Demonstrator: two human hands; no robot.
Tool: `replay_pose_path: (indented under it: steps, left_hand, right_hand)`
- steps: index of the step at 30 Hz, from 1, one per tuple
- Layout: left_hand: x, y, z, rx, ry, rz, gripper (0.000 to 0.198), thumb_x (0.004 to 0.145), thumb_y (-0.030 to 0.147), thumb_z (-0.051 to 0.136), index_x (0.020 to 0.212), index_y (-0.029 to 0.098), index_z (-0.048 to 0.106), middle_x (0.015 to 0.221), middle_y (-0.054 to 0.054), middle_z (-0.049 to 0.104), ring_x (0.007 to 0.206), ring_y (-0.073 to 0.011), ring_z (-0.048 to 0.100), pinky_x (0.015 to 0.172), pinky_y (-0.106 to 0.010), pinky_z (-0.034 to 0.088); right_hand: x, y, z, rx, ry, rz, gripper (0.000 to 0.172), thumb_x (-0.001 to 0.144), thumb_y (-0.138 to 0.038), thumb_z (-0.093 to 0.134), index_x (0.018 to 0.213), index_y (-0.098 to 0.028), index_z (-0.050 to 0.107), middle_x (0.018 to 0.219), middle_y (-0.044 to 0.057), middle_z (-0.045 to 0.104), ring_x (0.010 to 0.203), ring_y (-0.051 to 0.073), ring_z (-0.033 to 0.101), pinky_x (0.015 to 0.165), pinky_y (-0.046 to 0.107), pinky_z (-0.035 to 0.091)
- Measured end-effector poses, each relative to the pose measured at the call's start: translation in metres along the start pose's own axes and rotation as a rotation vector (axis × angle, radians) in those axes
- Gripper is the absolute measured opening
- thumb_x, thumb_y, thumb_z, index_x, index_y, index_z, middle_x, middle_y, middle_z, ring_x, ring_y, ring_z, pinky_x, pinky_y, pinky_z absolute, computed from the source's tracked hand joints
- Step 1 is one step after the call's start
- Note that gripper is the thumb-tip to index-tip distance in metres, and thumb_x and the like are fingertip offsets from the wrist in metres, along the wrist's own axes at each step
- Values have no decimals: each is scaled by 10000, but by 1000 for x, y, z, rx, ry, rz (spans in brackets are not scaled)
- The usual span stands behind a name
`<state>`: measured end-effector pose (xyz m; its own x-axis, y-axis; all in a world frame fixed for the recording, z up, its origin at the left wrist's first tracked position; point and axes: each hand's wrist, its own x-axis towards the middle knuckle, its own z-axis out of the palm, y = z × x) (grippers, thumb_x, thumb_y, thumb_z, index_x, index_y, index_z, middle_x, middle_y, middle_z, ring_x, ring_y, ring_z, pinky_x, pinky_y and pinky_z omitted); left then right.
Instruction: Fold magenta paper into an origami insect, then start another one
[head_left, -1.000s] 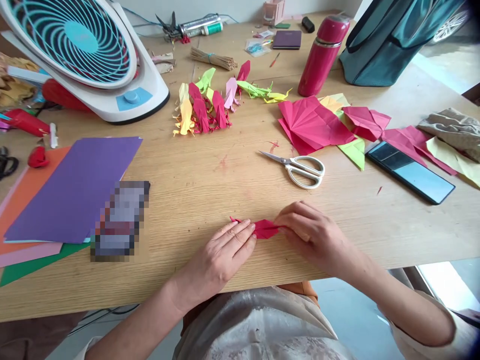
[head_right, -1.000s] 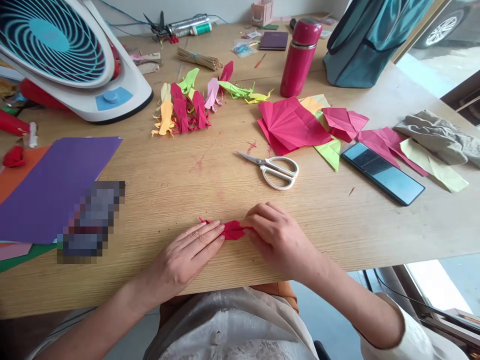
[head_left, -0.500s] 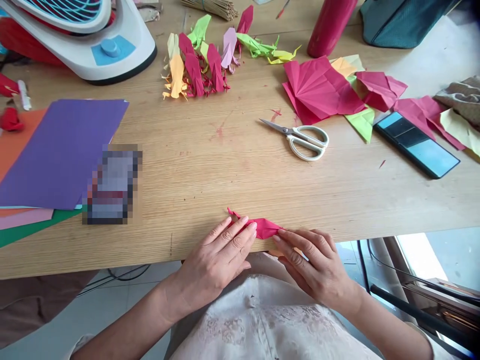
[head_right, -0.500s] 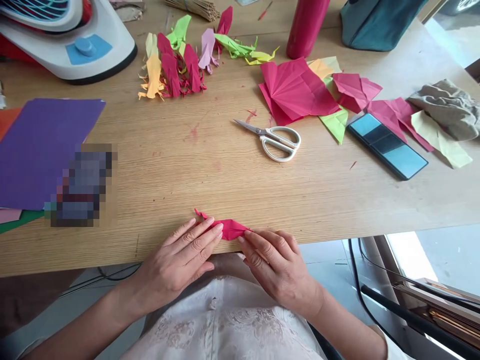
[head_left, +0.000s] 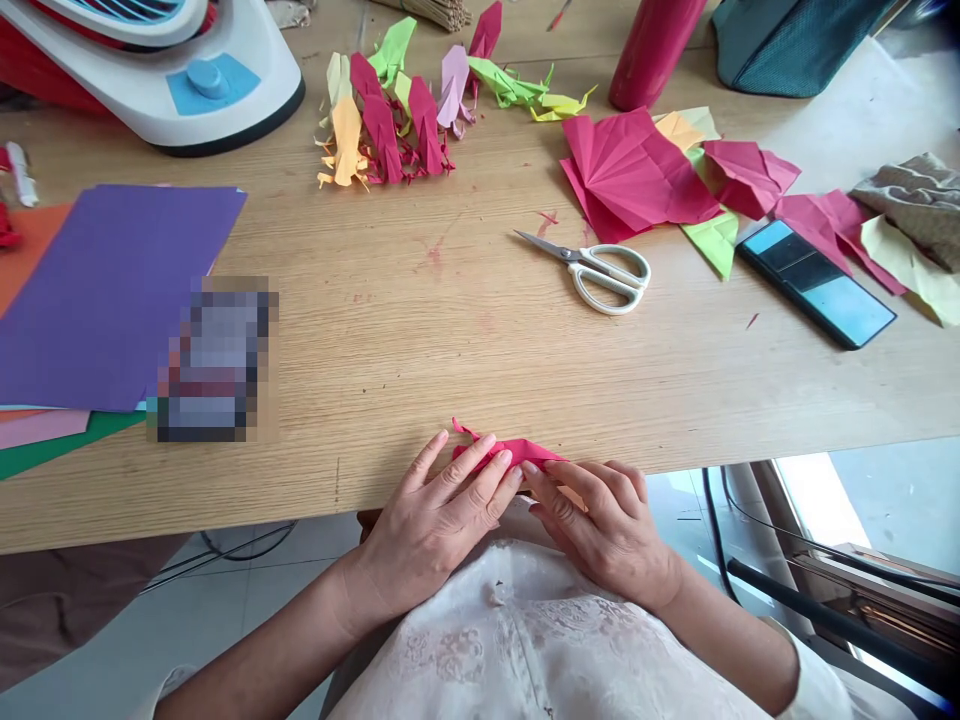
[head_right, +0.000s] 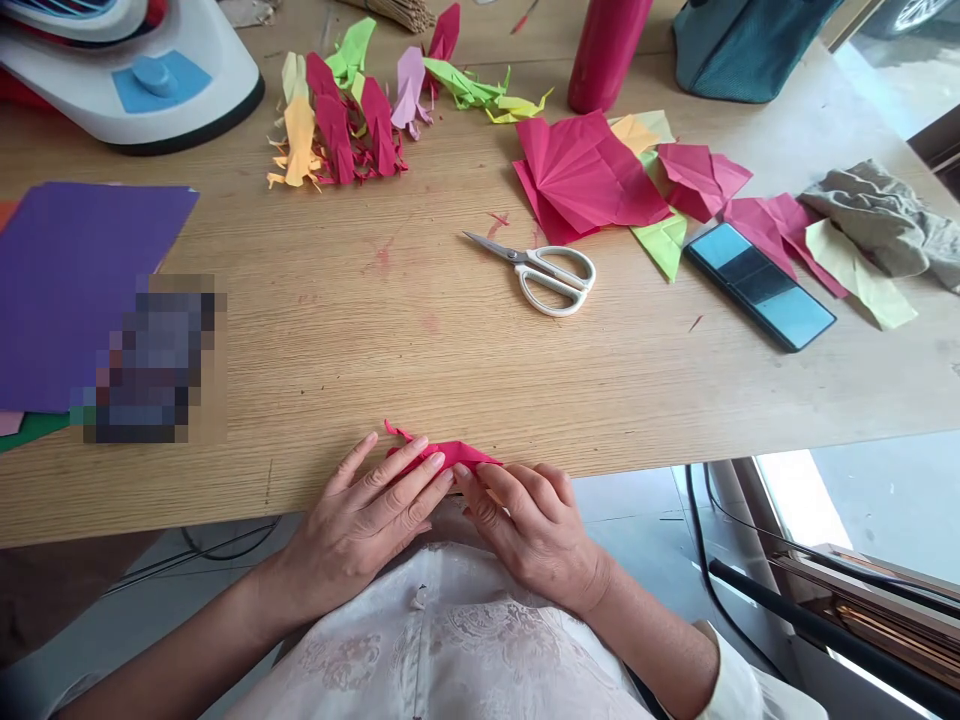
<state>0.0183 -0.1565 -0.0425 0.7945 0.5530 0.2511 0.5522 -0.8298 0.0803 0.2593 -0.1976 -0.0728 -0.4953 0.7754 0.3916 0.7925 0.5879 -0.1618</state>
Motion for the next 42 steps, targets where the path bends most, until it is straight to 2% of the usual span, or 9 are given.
replay_pose_path:
  steps: [7, 15, 20, 23, 27, 32, 36, 42]
  left_hand:
    - [-5, 4, 8, 2, 19, -42, 479, 945, 193, 553, 1420, 201, 498, 1429, -61, 567, 1383, -261, 432, 1228, -573, 108]
    - [-8, 9, 9, 39, 66, -40, 440, 939, 217, 578, 1378, 215, 548, 1363, -55, 620, 1357, -244, 470, 1232, -553, 103]
    - [-7, 9, 7, 43, 63, -40, 394, 965, 160, 502, 1347, 220, 576, 1362, -71, 619, 1360, -241, 476, 1225, -560, 102]
    - [-6, 10, 7, 69, 63, -36, 405, 970, 147, 483, 1354, 242, 570, 1351, -67, 629, 1347, -238, 492, 1219, -577, 93]
    - [-5, 11, 5, 93, 51, -41, 410, 967, 153, 497, 1361, 243, 564, 1353, -66, 630, 1317, -237, 522, 1216, -584, 86]
    - [-6, 11, 5, 23, 91, -54, 361, 967, 140, 489, 1307, 192, 600, 1317, -84, 657, 1303, -241, 542, 1212, -564, 138]
    - [-7, 9, 7, -95, 181, -80, 312, 948, 95, 499, 1229, 145, 627, 1244, -89, 702, 1240, -224, 601, 1195, -505, 219]
    - [-1, 11, 11, -143, 285, -174, 237, 890, 74, 615, 1089, 194, 665, 1106, -25, 763, 1115, -187, 678, 1165, -451, 249]
  right_hand:
    - [4, 2, -1, 19, 78, -24, 452, 858, -152, 711, 1297, -169, 608, 1116, 88, 722, 1011, 211, 587, 846, 363, 435]
    - [-6, 5, 0, 40, 141, -29, 514, 846, -112, 699, 1337, -215, 589, 1045, 66, 727, 947, 196, 608, 809, 349, 460]
    - [-15, 7, 6, 34, 101, -28, 500, 865, -182, 697, 1341, -296, 595, 1111, 37, 717, 991, 202, 593, 832, 360, 458]
    - [-16, 6, 7, 14, 89, -13, 477, 877, -222, 692, 1340, -291, 599, 1085, 45, 714, 973, 200, 587, 843, 359, 453]
    - [-12, 5, 6, -3, 94, -5, 496, 872, -193, 699, 1351, -261, 589, 1037, 49, 716, 954, 188, 582, 836, 344, 450]
    - [-1, 3, 2, 39, 143, -13, 589, 836, -127, 725, 1371, -305, 558, 1045, 9, 731, 923, 175, 590, 774, 334, 421]
    - [8, 0, 2, 43, 140, 15, 503, 844, -154, 719, 1306, -303, 590, 960, 4, 739, 846, 179, 583, 738, 352, 387]
    - [13, -5, 8, 39, 152, 45, 287, 842, -165, 711, 1100, -276, 657, 890, 11, 720, 759, 174, 533, 713, 359, 362]
